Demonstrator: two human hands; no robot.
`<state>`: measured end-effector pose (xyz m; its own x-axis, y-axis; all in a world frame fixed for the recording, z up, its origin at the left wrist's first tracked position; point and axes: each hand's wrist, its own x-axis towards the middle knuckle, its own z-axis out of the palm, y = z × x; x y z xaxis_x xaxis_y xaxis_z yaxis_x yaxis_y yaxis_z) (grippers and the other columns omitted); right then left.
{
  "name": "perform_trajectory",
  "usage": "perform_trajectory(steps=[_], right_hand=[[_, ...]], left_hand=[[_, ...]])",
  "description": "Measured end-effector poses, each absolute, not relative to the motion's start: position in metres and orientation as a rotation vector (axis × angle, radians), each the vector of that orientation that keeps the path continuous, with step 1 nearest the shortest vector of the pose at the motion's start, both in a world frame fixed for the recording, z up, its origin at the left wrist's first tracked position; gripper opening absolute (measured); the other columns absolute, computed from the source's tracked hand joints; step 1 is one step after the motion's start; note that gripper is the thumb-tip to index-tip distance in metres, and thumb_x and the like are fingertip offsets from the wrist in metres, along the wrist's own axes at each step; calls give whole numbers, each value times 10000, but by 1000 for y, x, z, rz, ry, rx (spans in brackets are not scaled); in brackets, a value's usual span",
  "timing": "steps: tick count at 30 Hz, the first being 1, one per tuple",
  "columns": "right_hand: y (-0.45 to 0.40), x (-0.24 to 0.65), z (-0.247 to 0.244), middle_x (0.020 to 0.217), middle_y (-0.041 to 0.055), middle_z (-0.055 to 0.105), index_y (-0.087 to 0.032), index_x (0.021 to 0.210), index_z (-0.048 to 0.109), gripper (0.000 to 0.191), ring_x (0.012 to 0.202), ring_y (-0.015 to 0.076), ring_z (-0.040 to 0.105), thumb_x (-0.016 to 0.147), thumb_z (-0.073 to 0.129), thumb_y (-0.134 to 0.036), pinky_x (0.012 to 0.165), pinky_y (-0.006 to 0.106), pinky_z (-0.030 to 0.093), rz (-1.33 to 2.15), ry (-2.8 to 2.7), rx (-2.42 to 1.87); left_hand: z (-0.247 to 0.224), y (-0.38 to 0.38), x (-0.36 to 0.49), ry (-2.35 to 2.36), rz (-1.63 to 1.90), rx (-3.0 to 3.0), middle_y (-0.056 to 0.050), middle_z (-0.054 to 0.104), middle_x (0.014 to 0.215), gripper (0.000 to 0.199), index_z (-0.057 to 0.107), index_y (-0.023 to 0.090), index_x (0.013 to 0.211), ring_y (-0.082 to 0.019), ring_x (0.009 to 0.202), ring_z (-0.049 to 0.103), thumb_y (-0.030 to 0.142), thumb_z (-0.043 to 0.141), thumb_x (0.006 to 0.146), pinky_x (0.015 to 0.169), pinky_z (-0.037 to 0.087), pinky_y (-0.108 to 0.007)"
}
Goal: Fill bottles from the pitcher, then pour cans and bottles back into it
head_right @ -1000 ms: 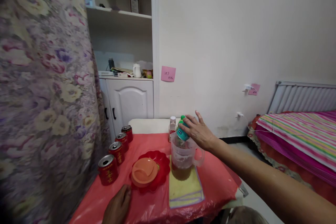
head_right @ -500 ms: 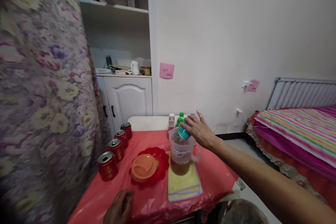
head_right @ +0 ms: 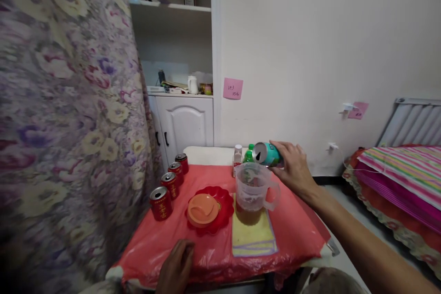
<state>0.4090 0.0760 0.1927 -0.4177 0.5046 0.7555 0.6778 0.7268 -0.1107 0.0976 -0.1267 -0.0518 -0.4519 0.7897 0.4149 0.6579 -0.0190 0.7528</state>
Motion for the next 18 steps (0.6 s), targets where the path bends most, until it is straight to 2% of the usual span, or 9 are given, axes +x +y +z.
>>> perform_trajectory(steps=[3,7,10,14,18], right_hand=[[37,400,184,1310,116,595,-245,1346,488,641,1215,315,554,761,722,-364,1025,484,448,176,-2037,-803],[-16,362,129,1410,113,553,-244,1396,437,765,1309,306,503,712,766,-337,1086,472,416,830,-1945,-765],[-37,329,78,1391,114,571,-226,1384,456,798,1296,312,515,661,789,-281,1095,484,396,1205,-1824,-706],[-44,301,32,1354,114,595,-216,1356,493,808,1273,313,526,608,799,-216,1078,452,408,1386,-1724,-711],[-50,291,10,1323,109,607,-218,1330,504,775,1228,306,555,603,772,-187,1058,429,430,1377,-1701,-731]], left_hand=[[-40,-128,108,1998,1481,1498,-70,724,854,188,646,227,870,-213,787,692,357,514,838,753,569,-338],[-19,-129,125,1841,1586,1270,-57,704,808,252,630,202,931,-205,756,671,412,549,817,711,552,-316],[-1,-134,139,1706,1711,1158,-107,722,1001,397,621,180,1075,-241,939,676,467,581,804,827,541,-356],[17,-140,156,1618,1689,1171,-151,622,1317,622,529,189,1285,-300,1213,583,405,694,727,1019,466,-445],[10,-137,171,1569,1672,1118,-162,573,1371,700,443,180,1339,-279,1224,582,259,699,692,1037,468,-403]])
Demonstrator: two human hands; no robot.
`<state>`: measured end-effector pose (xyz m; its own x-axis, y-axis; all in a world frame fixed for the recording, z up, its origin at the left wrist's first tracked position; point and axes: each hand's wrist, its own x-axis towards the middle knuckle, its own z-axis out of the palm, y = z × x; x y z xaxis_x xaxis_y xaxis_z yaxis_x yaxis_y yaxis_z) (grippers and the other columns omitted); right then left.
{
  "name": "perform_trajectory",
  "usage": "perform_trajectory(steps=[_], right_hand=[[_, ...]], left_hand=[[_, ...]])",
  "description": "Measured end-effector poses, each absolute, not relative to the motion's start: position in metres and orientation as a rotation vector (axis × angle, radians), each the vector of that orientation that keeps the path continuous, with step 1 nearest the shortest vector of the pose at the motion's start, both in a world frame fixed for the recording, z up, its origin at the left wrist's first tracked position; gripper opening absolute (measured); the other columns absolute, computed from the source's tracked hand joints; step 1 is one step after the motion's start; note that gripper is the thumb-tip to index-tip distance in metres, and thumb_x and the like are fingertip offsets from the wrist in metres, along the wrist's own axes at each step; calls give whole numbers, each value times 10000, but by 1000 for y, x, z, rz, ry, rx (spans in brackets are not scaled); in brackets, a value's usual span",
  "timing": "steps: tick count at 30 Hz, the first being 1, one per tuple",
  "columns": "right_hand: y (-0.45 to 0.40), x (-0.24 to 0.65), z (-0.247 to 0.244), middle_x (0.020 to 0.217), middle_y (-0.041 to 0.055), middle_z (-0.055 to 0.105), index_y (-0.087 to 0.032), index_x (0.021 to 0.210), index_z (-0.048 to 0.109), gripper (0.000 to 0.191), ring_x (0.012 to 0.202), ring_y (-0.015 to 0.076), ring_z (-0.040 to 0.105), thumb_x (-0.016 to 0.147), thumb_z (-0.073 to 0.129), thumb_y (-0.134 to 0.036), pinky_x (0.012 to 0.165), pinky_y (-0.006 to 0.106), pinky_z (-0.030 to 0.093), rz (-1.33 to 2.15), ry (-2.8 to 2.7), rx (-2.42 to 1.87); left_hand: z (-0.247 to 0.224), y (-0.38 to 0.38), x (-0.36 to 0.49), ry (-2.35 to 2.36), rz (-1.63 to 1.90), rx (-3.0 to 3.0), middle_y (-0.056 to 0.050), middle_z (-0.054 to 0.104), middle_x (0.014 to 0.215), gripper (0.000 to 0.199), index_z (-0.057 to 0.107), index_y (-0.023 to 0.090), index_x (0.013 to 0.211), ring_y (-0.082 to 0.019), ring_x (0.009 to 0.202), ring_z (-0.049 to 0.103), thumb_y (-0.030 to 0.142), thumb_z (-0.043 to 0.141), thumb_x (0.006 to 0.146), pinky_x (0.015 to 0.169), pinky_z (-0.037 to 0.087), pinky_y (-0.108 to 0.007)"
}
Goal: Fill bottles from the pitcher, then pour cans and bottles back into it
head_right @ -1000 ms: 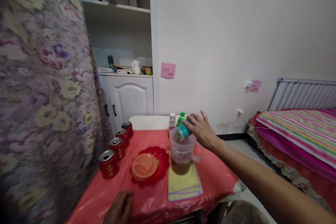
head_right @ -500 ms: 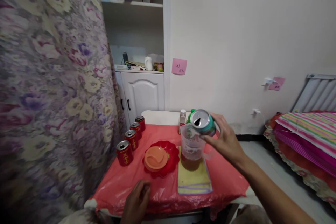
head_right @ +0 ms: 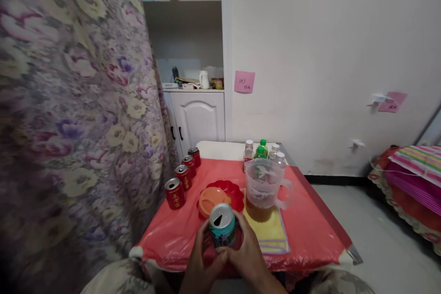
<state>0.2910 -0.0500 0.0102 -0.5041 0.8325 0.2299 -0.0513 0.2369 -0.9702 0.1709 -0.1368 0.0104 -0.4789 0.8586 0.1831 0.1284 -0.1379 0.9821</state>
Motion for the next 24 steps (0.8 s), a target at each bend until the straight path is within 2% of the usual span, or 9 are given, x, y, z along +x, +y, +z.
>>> perform_trajectory(steps=[6,8,12,14,18,24], right_hand=[[-62,283,-5,1237,103,627,-224,1242,541,638,1157,282,590,630,675,-110,1016,408,466,1174,-1848,-709],[-64,281,-9,1239,109,623,-221,1248,538,644,1173,281,581,628,655,-90,1030,419,461,1112,-1918,-642],[-65,282,-23,1425,134,509,-217,1388,443,820,1353,319,439,616,685,-83,1124,505,375,1051,-2003,-662],[-65,287,-31,1470,132,474,-230,1411,432,795,1394,324,392,669,696,-123,1142,533,347,1046,-2043,-694],[-62,296,-38,1420,126,530,-247,1370,491,603,1363,295,450,790,641,-177,1125,494,389,1028,-2111,-657],[-57,301,-45,1386,129,553,-262,1359,502,583,1195,236,614,803,598,-115,1042,379,487,999,-2116,-528]], left_hand=[[-25,-127,182,1627,1818,931,-138,616,1242,687,486,181,1244,-259,1132,619,258,722,604,955,511,-367],[-26,-129,177,1665,1805,936,-130,637,1206,677,513,182,1219,-268,1128,618,286,736,589,953,510,-373],[-6,-139,146,1863,1709,953,-128,681,1158,670,557,184,1176,-301,1089,642,374,781,574,925,519,-405],[6,-145,119,2062,1657,873,-136,686,1148,703,546,167,1191,-319,1083,644,443,776,586,953,499,-446],[11,-149,55,2252,1669,839,-138,662,1192,730,520,159,1217,-314,1092,639,525,730,621,973,486,-462],[-11,-141,4,2375,1664,823,-138,669,1149,773,524,141,1222,-327,1063,648,526,731,584,954,492,-495]])
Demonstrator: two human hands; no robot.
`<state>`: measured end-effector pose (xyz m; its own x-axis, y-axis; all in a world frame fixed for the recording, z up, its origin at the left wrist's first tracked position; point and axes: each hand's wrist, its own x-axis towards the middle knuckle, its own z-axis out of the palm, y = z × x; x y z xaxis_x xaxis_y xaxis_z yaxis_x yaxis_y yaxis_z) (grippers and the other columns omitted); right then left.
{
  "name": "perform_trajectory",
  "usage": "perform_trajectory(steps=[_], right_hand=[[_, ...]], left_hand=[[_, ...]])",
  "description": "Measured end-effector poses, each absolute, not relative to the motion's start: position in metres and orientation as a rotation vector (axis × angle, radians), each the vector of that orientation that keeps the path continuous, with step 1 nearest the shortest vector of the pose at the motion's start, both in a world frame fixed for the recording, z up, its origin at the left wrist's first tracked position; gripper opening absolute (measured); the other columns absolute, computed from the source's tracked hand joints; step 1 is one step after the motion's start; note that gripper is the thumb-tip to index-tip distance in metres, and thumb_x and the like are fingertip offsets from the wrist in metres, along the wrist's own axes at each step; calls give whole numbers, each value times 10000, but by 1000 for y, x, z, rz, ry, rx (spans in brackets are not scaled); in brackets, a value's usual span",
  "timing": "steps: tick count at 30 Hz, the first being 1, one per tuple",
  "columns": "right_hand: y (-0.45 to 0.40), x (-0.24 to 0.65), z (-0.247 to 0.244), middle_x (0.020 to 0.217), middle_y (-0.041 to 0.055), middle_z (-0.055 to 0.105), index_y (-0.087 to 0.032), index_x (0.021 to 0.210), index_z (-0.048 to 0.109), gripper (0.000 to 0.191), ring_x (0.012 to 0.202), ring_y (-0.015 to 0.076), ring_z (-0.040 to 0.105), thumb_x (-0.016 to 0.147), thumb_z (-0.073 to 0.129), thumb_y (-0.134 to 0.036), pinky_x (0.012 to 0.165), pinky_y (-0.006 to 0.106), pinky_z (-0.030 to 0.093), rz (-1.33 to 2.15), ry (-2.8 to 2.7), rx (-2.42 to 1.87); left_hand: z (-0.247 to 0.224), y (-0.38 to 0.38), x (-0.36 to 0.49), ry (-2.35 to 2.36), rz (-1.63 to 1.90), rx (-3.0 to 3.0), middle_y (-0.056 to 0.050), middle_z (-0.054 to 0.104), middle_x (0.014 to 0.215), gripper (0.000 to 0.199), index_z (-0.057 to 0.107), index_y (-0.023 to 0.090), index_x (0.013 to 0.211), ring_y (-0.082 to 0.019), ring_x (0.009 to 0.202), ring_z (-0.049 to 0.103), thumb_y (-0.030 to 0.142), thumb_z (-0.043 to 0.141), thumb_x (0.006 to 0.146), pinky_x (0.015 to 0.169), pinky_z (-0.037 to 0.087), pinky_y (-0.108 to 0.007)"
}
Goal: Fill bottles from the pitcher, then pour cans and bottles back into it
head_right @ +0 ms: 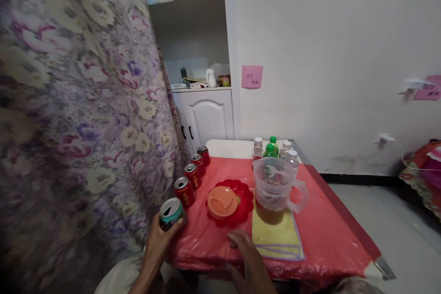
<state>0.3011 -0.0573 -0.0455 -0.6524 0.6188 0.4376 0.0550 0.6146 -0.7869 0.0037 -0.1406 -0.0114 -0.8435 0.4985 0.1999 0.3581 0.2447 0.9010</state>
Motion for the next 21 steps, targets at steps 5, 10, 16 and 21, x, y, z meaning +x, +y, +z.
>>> perform_trajectory(steps=[5,10,16,21], right_hand=[[-55,302,-49,1331,126,601,-261,1332,529,584,1075,228,678,775,610,-103,997,362,519,975,-2113,-536],[-54,302,-48,1287,121,613,-241,1319,523,600,972,191,698,748,588,-68,947,318,541,1000,-2159,-511],[-52,302,-56,1292,90,614,-286,1340,509,666,981,200,690,723,584,-46,952,326,537,1004,-2150,-464],[-47,300,-67,1306,86,609,-317,1361,486,692,921,208,705,722,602,-79,934,364,549,984,-2114,-407]], left_hand=[[-21,-135,-2,2415,1616,856,-145,656,1161,733,539,137,1193,-344,1108,618,520,709,591,996,458,-507],[-24,-135,-3,2447,1588,833,-168,633,1224,773,508,128,1229,-355,1159,598,546,675,600,1014,448,-502],[-13,-137,2,2458,1585,783,-120,664,1189,705,520,184,1178,-339,1152,613,537,674,587,1004,463,-495],[-3,-138,9,2462,1577,742,-135,660,1188,757,499,180,1204,-360,1151,614,560,680,575,1002,461,-527]])
